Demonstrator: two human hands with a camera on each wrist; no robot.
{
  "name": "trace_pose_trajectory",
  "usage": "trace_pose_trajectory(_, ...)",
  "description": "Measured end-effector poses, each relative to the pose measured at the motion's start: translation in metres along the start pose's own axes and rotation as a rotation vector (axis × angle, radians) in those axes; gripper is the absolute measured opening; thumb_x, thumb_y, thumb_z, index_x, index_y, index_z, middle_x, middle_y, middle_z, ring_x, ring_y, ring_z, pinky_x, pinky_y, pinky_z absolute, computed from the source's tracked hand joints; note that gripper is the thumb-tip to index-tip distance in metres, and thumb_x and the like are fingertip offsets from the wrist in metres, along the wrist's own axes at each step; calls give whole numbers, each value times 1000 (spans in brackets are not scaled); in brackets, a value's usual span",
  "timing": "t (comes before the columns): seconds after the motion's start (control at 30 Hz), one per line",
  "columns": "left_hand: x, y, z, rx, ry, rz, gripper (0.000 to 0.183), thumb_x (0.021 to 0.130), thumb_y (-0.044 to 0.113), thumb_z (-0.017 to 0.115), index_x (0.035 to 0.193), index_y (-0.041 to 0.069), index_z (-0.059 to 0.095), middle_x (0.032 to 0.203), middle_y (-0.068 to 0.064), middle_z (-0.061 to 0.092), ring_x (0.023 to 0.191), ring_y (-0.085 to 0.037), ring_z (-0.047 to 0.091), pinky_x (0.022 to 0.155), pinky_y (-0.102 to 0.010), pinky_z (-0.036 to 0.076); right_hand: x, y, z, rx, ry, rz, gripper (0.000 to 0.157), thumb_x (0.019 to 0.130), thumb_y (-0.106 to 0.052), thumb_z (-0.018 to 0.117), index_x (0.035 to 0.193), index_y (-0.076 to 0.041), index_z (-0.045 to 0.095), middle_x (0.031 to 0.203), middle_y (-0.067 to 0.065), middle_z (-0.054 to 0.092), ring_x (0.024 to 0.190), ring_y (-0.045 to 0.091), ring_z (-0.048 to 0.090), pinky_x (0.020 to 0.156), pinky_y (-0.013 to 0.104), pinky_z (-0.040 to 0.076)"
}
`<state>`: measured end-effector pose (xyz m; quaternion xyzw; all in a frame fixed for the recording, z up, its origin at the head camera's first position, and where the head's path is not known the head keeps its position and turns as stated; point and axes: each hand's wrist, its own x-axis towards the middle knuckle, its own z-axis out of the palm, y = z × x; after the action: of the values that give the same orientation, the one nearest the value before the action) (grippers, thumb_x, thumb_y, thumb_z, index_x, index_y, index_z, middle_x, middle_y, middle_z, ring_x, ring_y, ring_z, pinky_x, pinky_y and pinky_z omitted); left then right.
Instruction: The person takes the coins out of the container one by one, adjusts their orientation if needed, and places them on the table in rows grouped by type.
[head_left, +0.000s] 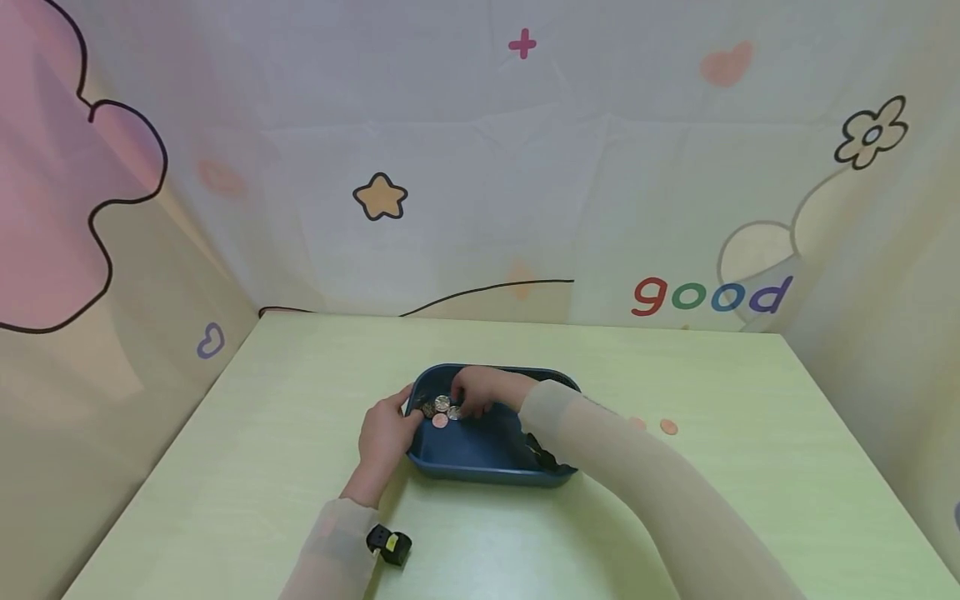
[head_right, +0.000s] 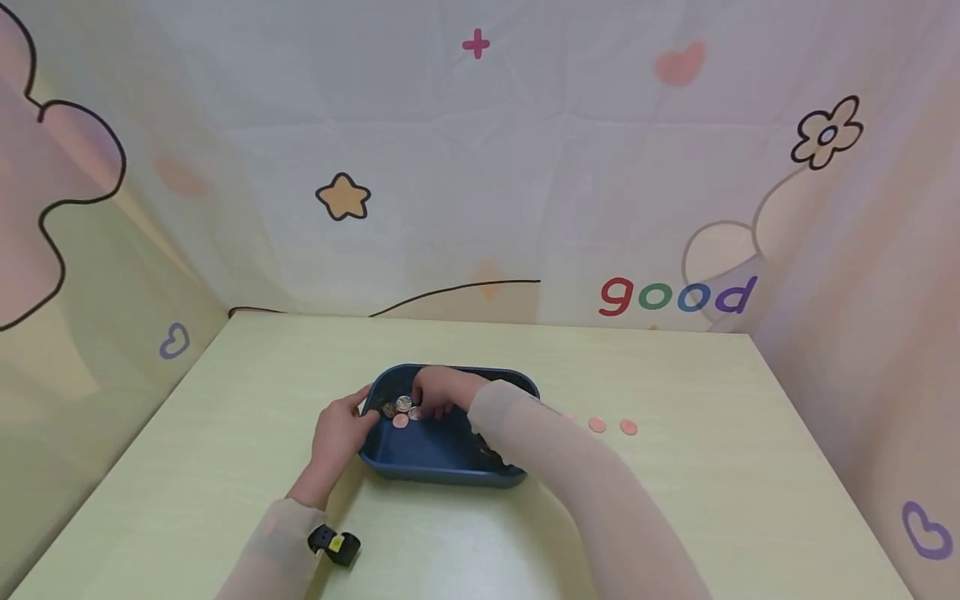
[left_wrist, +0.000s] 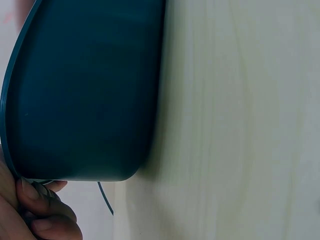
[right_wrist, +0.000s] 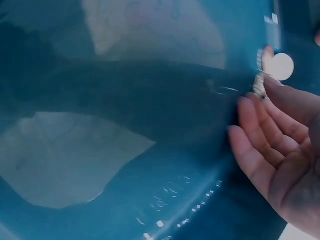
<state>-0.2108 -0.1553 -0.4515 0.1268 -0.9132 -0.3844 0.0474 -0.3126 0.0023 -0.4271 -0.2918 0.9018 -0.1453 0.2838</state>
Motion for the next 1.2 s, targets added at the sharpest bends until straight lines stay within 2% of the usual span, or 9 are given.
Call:
trace_pose_trajectory(0.1, 0, 1, 0, 1, -1, -5, 53, 88, 11, 61, 141, 8, 62, 64, 0, 40, 58, -16, 39, 53, -26, 26, 2, 2, 6, -21, 42, -23, 22, 93, -11, 72, 113, -3, 70, 103, 13, 72, 71, 15, 66, 63, 24, 50)
trace_pose_trajectory(0.3, -1, 1, 0, -3, -1, -6, 54, 87, 11, 61, 141, 7, 62, 63, 1, 39, 57, -15, 39, 53, -26, 26, 4, 4, 11, -20, 73, -59, 15, 92, -8, 72, 106, -2, 71, 98, 11, 71, 65, 11, 60, 64, 22, 46)
trace_pose_trajectory(0.57, 0, 0, 1, 2, -4, -7, 55, 86, 10, 61, 141, 7, 62, 62, 2, 38, 55, -14, 36, 52, -25, 25, 5, 4, 11, -43, 53, -104, 17, 93, -7, 71, 109, -2, 70, 97, 13, 72, 67, 11, 60, 65, 23, 49)
trace_pose_trajectory(0.87, 1, -1, 0, -1, -6, 1, 55, 86, 11, 61, 141, 7, 62, 62, 2, 38, 55, -14, 37, 51, -26, 25, 7, 5, 11, -51, 65, -108, 11, 88, -10, 78, 92, -5, 68, 81, 1, 61, 66, 10, 54, 62, 21, 42)
trace_pose_trajectory(1.03, 1, -1, 0, -1, -1, 4, 55, 87, 12, 61, 141, 7, 62, 61, 2, 38, 54, -14, 36, 51, -25, 25, 6, 6, 10, 1, 58, -127, 9, 89, -9, 77, 89, -5, 69, 81, 1, 61, 67, 10, 55, 63, 21, 44)
trace_pose_trajectory(1.2, 1, 0, 1, 4, 7, -7, 55, 86, 13, 62, 141, 8, 63, 62, 2, 38, 55, -14, 37, 51, -25, 25, 3, 7, 6, 62, 0, -134, 4, 92, -6, 72, 89, -4, 70, 80, 0, 64, 66, 8, 59, 63, 20, 49)
